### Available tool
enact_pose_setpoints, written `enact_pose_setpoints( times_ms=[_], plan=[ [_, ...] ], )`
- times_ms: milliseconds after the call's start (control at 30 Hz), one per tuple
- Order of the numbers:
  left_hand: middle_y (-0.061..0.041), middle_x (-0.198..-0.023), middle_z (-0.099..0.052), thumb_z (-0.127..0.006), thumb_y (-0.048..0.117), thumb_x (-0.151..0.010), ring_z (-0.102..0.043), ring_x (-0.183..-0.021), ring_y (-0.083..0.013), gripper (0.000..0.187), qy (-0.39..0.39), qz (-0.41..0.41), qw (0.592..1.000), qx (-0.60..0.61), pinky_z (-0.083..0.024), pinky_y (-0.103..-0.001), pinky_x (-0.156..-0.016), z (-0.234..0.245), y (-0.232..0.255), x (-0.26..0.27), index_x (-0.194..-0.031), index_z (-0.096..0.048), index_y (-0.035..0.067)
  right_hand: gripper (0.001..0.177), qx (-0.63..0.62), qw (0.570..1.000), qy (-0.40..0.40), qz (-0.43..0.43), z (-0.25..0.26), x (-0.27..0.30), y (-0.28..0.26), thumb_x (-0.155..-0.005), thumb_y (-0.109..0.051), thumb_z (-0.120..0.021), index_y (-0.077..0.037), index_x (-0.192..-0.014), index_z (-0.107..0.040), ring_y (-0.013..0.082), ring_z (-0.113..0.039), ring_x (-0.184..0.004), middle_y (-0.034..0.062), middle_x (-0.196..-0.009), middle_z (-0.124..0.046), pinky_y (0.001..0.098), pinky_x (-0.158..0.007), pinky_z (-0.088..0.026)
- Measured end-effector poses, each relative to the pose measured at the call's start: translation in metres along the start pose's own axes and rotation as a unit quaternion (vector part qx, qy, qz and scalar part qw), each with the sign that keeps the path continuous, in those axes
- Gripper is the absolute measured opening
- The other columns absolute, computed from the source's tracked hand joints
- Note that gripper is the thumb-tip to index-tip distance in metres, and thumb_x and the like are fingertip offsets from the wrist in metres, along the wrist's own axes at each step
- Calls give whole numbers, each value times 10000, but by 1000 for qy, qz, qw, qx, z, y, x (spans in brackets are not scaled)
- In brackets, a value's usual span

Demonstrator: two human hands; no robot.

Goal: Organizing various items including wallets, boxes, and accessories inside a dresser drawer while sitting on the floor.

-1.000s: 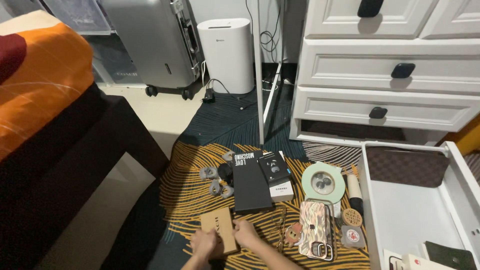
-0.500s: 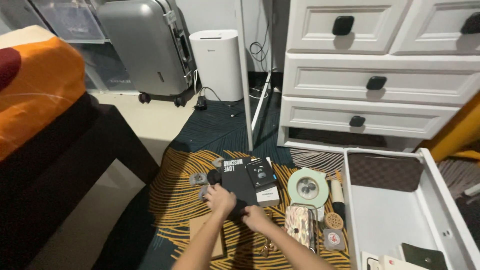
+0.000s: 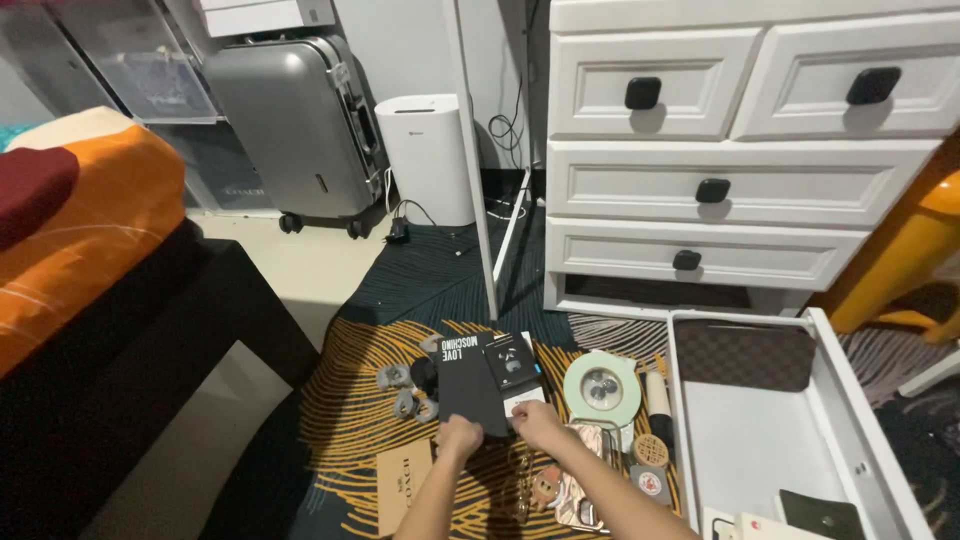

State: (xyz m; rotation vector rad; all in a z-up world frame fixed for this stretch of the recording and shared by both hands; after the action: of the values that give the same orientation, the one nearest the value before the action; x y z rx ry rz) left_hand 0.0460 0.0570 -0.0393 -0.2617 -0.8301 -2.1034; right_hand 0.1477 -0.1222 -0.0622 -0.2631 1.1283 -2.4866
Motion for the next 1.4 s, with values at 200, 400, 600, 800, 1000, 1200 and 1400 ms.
enact_pose_setpoints(
  times_ms=[200, 400, 600, 800, 1000, 1200, 1400],
  plan=[
    [-278, -1439, -512, -661, 396, -920, -529, -1314, -450, 575, 64, -150, 981, -109, -468, -479, -1098, 22, -2, 2, -1353, -580, 26, 363, -29, 997, -54, -48, 32, 21, -27, -810, -263, -797, -110, -1136, -754, 253, -767, -937, 144, -1020, -783, 348, -874, -583],
    [-226, -1418, -521, -670, 395, -904, -535, -1323, -388, 541, -14, -186, 947, -260, -477, -449, -1104, 71, -45, 44, -1367, -582, 131, 299, -5, 995, -44, -85, 17, 17, -14, -873, -276, -734, -126, -1129, -771, 253, -751, -957, 122, -1041, -779, 356, -889, -572],
    [-230, -1416, -524, -631, 344, -921, -521, -1325, -394, 501, 32, -130, 966, -223, -457, -457, -1118, 77, -67, 12, -1382, -575, 156, 296, 21, 998, -44, -45, -11, 13, -16, -833, -202, -701, -134, -1110, -782, 291, -737, -992, 142, -1065, -762, 362, -928, -563],
    [-167, -1399, -517, -604, 205, -903, -487, -1344, -392, 380, 104, -162, 957, -215, -480, -530, -1059, 30, -2, -38, -1274, -630, 125, 280, -8, 1000, -27, -11, 1, 7, -11, -849, -211, -707, -105, -1101, -762, 279, -747, -996, 152, -1057, -765, 355, -918, -570],
    [-203, -1422, -467, -671, 223, -862, -453, -1340, -421, 537, 66, -244, 957, -142, -444, -484, -1093, 12, 82, 16, -1360, -533, 73, 293, -15, 998, 20, -61, 1, -12, 31, -874, -195, -678, -116, -1145, -759, 321, -731, -955, 179, -1044, -750, 390, -887, -568],
    [-197, -1504, -395, -695, 251, -862, -405, -1390, -423, 686, 51, -196, 974, -98, -413, -485, -1125, 7, 54, 7, -1464, -427, 59, 341, -54, 993, 42, -95, 20, 9, 23, -858, -147, -599, -129, -1158, -760, 289, -754, -943, 132, -1055, -767, 378, -868, -585],
    [-334, -1515, -339, -738, 245, -838, -391, -1348, -511, 786, 132, -166, 976, -50, -380, -488, -1108, -6, -17, -69, -1441, -354, -81, 377, -73, 986, -23, -146, 15, 31, -9, -916, -237, -656, -118, -1268, -723, 247, -730, -1100, 130, -1200, -768, 329, -970, -542]
  ],
)
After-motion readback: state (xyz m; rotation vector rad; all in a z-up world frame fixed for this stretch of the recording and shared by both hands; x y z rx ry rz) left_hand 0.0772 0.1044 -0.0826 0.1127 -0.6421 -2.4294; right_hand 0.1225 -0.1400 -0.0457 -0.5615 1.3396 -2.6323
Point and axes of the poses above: each hand's wrist, its own x-axis away from the middle knuckle, its own z-axis out of the back of the hand, y = z × x, the point moved 7 cm from there along -x, towards the middle knuckle
